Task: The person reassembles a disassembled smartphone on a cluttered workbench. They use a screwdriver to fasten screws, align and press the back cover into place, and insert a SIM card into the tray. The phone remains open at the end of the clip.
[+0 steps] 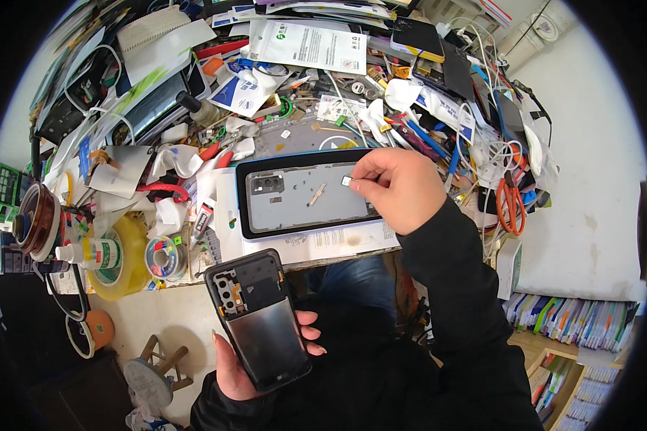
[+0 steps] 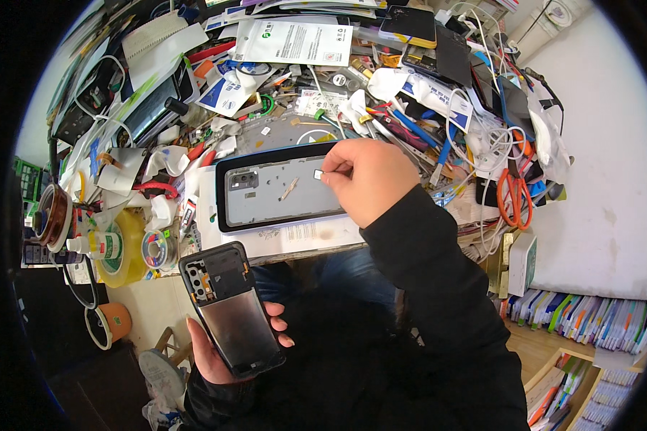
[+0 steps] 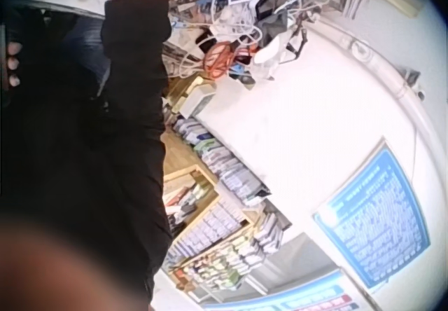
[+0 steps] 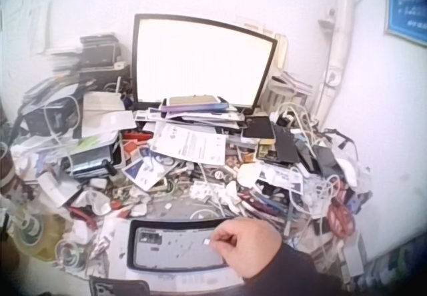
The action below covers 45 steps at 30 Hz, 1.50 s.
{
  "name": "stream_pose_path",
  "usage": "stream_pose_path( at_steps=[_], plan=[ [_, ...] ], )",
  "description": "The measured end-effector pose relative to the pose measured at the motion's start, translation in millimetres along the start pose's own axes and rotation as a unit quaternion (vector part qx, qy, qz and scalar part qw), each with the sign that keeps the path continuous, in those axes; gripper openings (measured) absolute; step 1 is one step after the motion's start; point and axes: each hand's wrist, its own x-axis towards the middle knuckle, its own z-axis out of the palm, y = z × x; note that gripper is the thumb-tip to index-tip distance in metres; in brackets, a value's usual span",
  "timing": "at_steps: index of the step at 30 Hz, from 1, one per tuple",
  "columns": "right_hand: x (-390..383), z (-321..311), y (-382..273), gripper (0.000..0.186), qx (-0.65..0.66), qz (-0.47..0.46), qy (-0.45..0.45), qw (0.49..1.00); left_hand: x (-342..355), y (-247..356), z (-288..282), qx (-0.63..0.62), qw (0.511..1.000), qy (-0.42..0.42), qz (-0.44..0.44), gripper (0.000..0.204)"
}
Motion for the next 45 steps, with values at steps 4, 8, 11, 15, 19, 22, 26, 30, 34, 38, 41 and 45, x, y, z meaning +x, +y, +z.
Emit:
stream_pose_path(
  at_steps=[4, 8, 11, 15, 19, 22, 26, 30, 34, 38, 41, 45],
  plan=[
    [6.8, -7.1, 3.7, 0.009, 0.085, 0.020, -0.036, 0.996, -2.6, 2.3, 4.4, -0.068, 0.998, -0.007, -0.016, 0.111],
    [12.7, -20.5, 5.2, 0.008, 0.170, 0.076, -0.075, 0.980, -10.2, 7.3, 12.0, -0.101, 0.994, 0.029, -0.038, 0.088],
    [12.7, -26.5, 3.1, 0.012, 0.227, 0.085, -0.098, 0.965, -10.5, 8.6, 14.0, -0.092, 0.995, 0.030, -0.038, 0.088],
    [5.5, -35.1, -3.8, 0.014, 0.275, 0.102, -0.143, 0.945, -8.1, 9.4, 17.2, -0.059, 0.997, 0.049, -0.031, 0.096],
    [-2.3, -40.6, -13.0, 0.013, 0.312, 0.080, -0.192, 0.927, -2.6, 33.6, 24.0, 0.323, 0.946, 0.004, -0.009, 0.086],
    [-8.1, -40.3, -21.2, 0.012, 0.310, 0.075, -0.242, 0.916, 3.5, 67.4, 33.6, 0.721, 0.673, -0.089, 0.138, 0.081],
    [-20.3, -39.9, -32.9, 0.011, 0.311, 0.073, -0.361, 0.876, 0.4, 92.4, 56.6, 0.908, 0.374, -0.148, 0.120, 0.068],
    [-30.8, -32.6, -40.6, 0.010, 0.257, 0.015, -0.459, 0.850, 5.8, 78.9, 59.7, 0.915, 0.259, -0.158, 0.268, 0.038],
    [-38.0, -23.3, -45.2, 0.008, 0.189, -0.077, -0.500, 0.842, 0.9, 72.6, 61.4, 0.917, 0.253, -0.166, 0.260, 0.041],
    [-42.4, -18.0, -49.9, 0.006, 0.160, -0.105, -0.509, 0.839, -3.3, 71.2, 60.4, 0.915, 0.257, -0.173, 0.259, 0.045],
    [-43.1, -16.2, -52.9, 0.007, 0.144, -0.093, -0.529, 0.831, -4.3, 70.2, 60.4, 0.911, 0.264, -0.176, 0.262, 0.047],
    [-44.4, -15.4, -54.8, 0.007, 0.129, -0.114, -0.530, 0.830, -5.5, 69.6, 61.6, 0.908, 0.268, -0.180, 0.267, 0.048]
  ],
)
